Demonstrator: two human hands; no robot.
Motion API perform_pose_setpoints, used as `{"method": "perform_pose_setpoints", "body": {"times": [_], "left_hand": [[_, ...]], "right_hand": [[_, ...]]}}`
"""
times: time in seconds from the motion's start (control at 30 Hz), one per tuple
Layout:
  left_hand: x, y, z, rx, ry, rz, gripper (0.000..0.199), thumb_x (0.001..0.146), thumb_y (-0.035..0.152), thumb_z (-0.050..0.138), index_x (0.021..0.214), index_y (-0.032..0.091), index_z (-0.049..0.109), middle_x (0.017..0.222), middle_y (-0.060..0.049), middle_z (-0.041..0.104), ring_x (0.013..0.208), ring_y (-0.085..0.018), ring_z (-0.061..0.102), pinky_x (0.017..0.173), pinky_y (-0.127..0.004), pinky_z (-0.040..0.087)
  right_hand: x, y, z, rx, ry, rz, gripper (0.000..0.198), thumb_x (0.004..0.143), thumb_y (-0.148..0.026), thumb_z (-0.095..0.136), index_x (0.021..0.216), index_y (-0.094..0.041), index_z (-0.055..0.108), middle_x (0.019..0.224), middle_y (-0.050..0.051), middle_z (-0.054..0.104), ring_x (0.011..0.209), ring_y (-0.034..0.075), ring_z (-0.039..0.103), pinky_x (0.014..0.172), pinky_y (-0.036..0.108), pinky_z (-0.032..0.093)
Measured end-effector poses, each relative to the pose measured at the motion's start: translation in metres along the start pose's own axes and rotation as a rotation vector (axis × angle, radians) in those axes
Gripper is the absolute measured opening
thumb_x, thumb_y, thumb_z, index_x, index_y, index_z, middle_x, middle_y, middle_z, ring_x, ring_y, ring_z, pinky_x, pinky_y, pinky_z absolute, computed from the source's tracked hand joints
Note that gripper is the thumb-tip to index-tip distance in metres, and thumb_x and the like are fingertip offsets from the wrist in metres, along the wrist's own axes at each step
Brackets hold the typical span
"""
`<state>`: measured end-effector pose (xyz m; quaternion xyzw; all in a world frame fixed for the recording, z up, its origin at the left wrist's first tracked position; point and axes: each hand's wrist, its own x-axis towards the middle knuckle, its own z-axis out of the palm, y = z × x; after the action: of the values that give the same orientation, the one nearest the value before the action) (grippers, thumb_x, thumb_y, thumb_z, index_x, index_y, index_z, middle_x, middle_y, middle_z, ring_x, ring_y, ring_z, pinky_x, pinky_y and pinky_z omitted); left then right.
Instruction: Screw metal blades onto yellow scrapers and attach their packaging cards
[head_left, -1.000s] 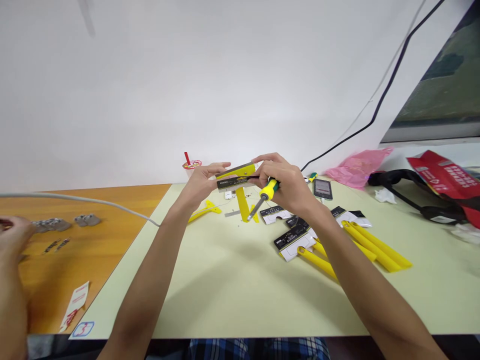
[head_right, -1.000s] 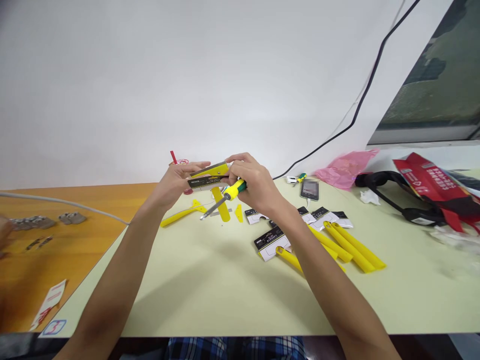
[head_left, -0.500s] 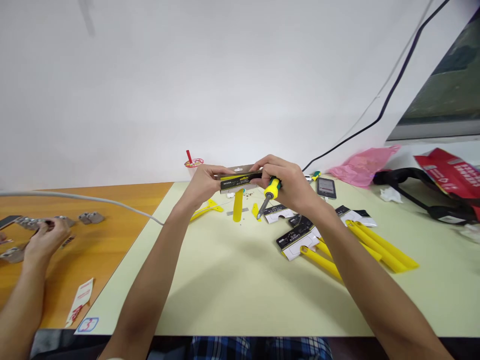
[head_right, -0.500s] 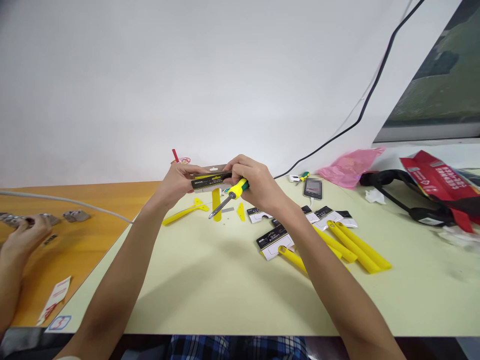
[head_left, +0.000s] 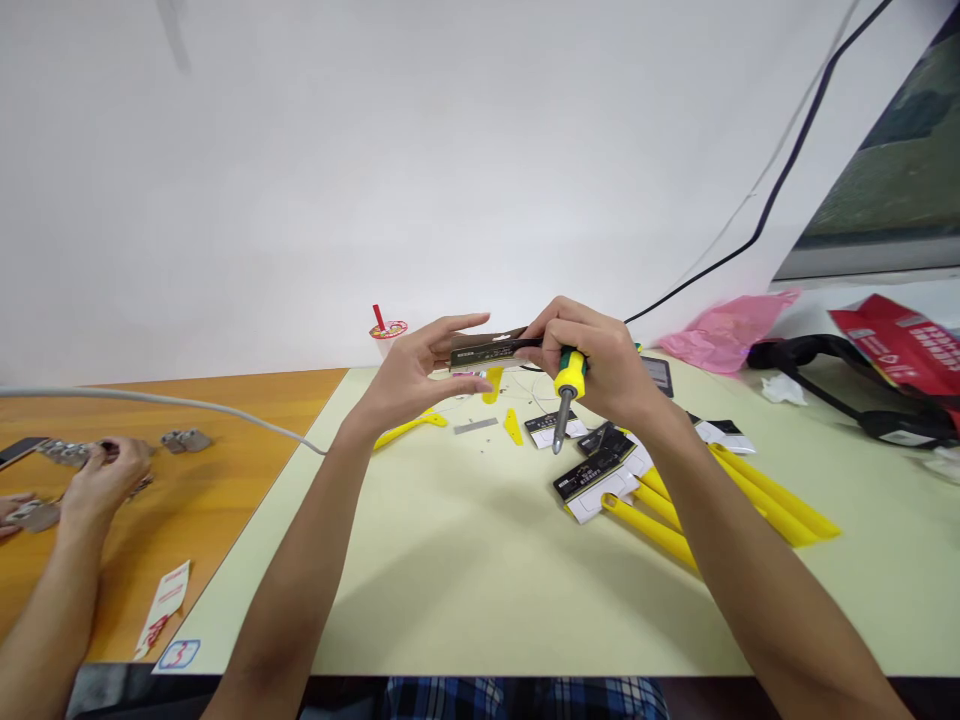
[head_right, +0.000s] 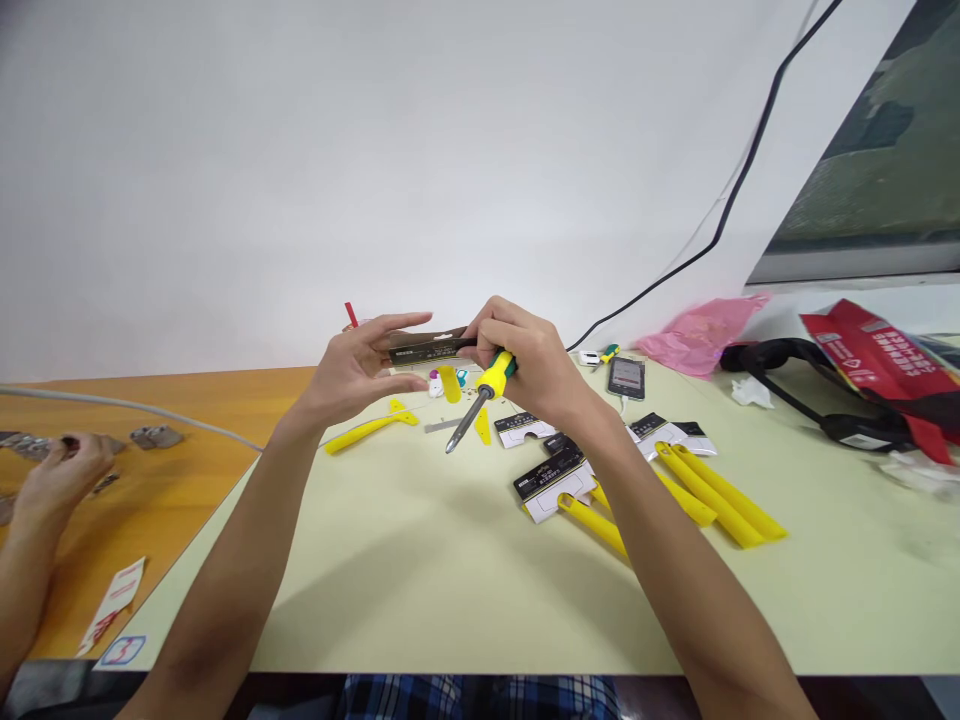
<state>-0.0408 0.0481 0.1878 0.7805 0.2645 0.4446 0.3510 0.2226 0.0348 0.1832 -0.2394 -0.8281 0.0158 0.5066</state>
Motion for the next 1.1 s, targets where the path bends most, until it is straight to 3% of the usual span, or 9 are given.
{"method": "perform_pose_setpoints", "body": {"times": [0.1,0.17,0.4,0.53,0.73,0.93,1.1], "left_hand": [[0.0,0.0,0.005,0.073,0.088,0.012,0.048,0.083,0.047,0.092,0.124,0.023,0.083,0.123,-0.011,0.081,0.111,-0.029,0.078,0.1,-0.044,0.065],[0.0,-0.001,0.007,0.105,0.112,0.017,0.038,0.085,0.046,0.09,0.115,0.022,0.085,0.116,-0.01,0.082,0.105,-0.027,0.079,0.099,-0.043,0.065],[0.0,-0.003,0.006,0.112,0.158,0.01,0.035,0.085,0.043,0.09,0.112,0.021,0.086,0.111,-0.009,0.082,0.096,-0.024,0.079,0.092,-0.041,0.066],[0.001,-0.005,0.005,0.101,0.187,0.016,0.034,0.083,0.041,0.091,0.109,0.02,0.085,0.104,-0.009,0.082,0.094,-0.024,0.078,0.085,-0.038,0.066],[0.001,-0.004,0.001,0.088,0.213,0.009,0.034,0.082,0.043,0.093,0.107,0.022,0.085,0.092,-0.006,0.082,0.081,-0.022,0.076,0.074,-0.036,0.065],[0.0,-0.002,-0.001,0.056,0.227,0.044,0.032,0.082,0.044,0.093,0.102,0.021,0.083,0.093,-0.007,0.081,0.082,-0.022,0.075,0.074,-0.037,0.064],[0.004,-0.007,-0.002,0.036,0.102,-0.044,0.039,0.082,0.038,0.093,0.115,0.023,0.081,0.109,-0.008,0.081,0.091,-0.022,0.076,0.08,-0.036,0.063]], "right_hand": [[0.0,0.002,0.0,-0.002,-0.009,0.014,0.039,0.104,-0.034,0.071,0.07,-0.024,0.053,0.099,0.008,0.069,0.088,0.023,0.069,0.074,0.039,0.054],[0.0,0.003,0.0,-0.017,-0.016,0.003,0.039,0.103,-0.033,0.072,0.071,-0.024,0.052,0.099,0.008,0.069,0.087,0.023,0.067,0.073,0.039,0.053],[0.0,0.006,-0.001,-0.126,0.001,0.026,0.037,0.102,-0.027,0.07,0.071,-0.023,0.05,0.116,0.01,0.064,0.103,0.027,0.065,0.085,0.045,0.054],[-0.001,0.009,-0.002,-0.072,0.032,0.072,0.037,0.1,-0.031,0.074,0.072,-0.023,0.051,0.127,0.012,0.065,0.115,0.029,0.066,0.089,0.045,0.055],[-0.002,0.007,-0.001,0.049,0.03,0.146,0.048,0.101,-0.04,0.075,0.07,-0.024,0.043,0.092,0.004,0.074,0.077,0.018,0.064,0.069,0.036,0.048],[-0.001,-0.005,-0.004,0.075,0.038,0.134,0.052,0.1,-0.048,0.077,0.069,-0.024,0.042,0.09,0.004,0.071,0.073,0.018,0.06,0.067,0.037,0.044],[-0.001,0.0,-0.007,0.101,-0.036,0.301,0.058,0.094,-0.055,0.081,0.067,-0.023,0.042,0.083,0.003,0.068,0.07,0.016,0.054,0.063,0.034,0.039]]}}
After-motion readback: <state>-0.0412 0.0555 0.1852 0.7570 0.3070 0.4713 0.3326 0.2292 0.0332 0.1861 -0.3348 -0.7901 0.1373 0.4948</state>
